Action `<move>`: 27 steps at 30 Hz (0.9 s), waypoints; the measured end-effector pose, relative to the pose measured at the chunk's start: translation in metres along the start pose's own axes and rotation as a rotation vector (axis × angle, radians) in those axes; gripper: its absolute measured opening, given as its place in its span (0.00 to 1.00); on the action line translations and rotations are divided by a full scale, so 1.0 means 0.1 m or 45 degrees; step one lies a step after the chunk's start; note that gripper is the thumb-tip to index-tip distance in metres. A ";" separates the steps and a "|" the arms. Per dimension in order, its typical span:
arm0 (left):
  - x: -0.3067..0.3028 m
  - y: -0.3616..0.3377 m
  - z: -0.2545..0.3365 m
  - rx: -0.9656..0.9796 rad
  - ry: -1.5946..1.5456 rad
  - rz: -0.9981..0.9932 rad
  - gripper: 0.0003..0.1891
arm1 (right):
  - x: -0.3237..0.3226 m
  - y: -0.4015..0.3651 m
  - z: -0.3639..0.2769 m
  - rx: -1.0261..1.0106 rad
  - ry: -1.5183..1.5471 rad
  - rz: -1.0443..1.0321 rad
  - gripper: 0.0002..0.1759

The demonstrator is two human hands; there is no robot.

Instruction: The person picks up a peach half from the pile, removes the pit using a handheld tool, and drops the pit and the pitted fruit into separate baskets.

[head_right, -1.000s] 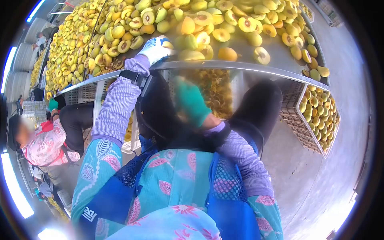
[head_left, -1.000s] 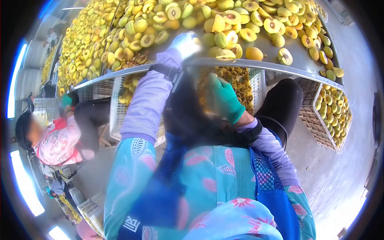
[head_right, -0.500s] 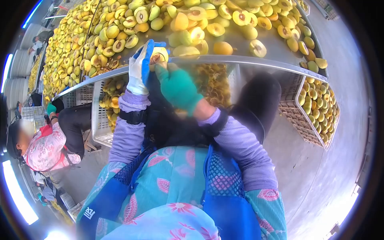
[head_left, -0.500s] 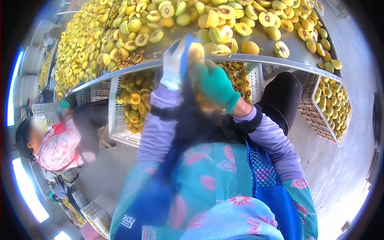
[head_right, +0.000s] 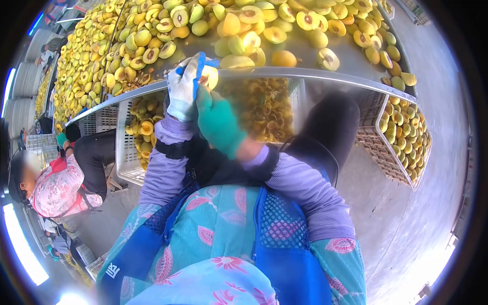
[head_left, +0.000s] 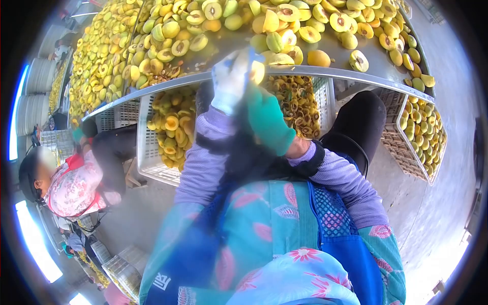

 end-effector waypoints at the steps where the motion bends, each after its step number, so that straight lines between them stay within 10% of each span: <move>1: 0.02 0.00 0.05 0.064 0.028 -0.026 0.14 | 0.07 -0.07 0.15 0.317 0.270 -0.096 0.20; 2: 0.06 0.00 0.13 0.230 0.147 -0.042 0.15 | 0.19 -0.19 0.24 0.637 0.538 -0.196 0.20; 4: 0.24 0.05 -0.24 -0.510 -0.387 -0.452 0.14 | 0.40 -0.36 0.12 0.987 1.114 -0.328 0.21; 7: 0.20 0.01 0.23 0.291 -0.128 -0.457 0.14 | 0.64 -0.39 -0.13 1.198 1.878 -0.453 0.25; 9: 0.05 -0.03 -0.03 0.076 -0.048 -0.263 0.16 | 0.63 -0.37 -0.28 1.254 2.154 -0.505 0.26; 13: -0.71 -0.20 -0.87 -0.643 0.011 0.004 0.22 | 0.41 -0.40 -0.35 1.142 2.060 -0.710 0.25; 15: -1.32 -0.09 -0.83 -0.868 0.439 0.097 0.20 | -0.03 -0.59 0.83 1.417 1.739 0.212 0.23; 18: -1.42 0.64 -0.80 -1.022 1.070 0.076 0.24 | 0.02 -0.92 1.11 1.469 1.709 -0.211 0.19; 24: -0.19 1.33 -1.89 -0.311 1.451 -0.768 0.28 | -0.17 -0.13 0.69 0.747 0.806 -0.084 0.16; 27: -0.36 0.98 -1.54 -0.689 0.912 -0.625 0.24 | -0.17 0.22 0.89 0.082 0.149 -0.221 0.17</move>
Point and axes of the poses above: each hand's wrist, its own y-axis towards the middle knuckle, its own x-axis out of the palm, z = x × y, the point moved 10 cm from there along y, towards the middle knuckle, and after that the axes turned 14 degrees about -x, right-handed, at the moved point
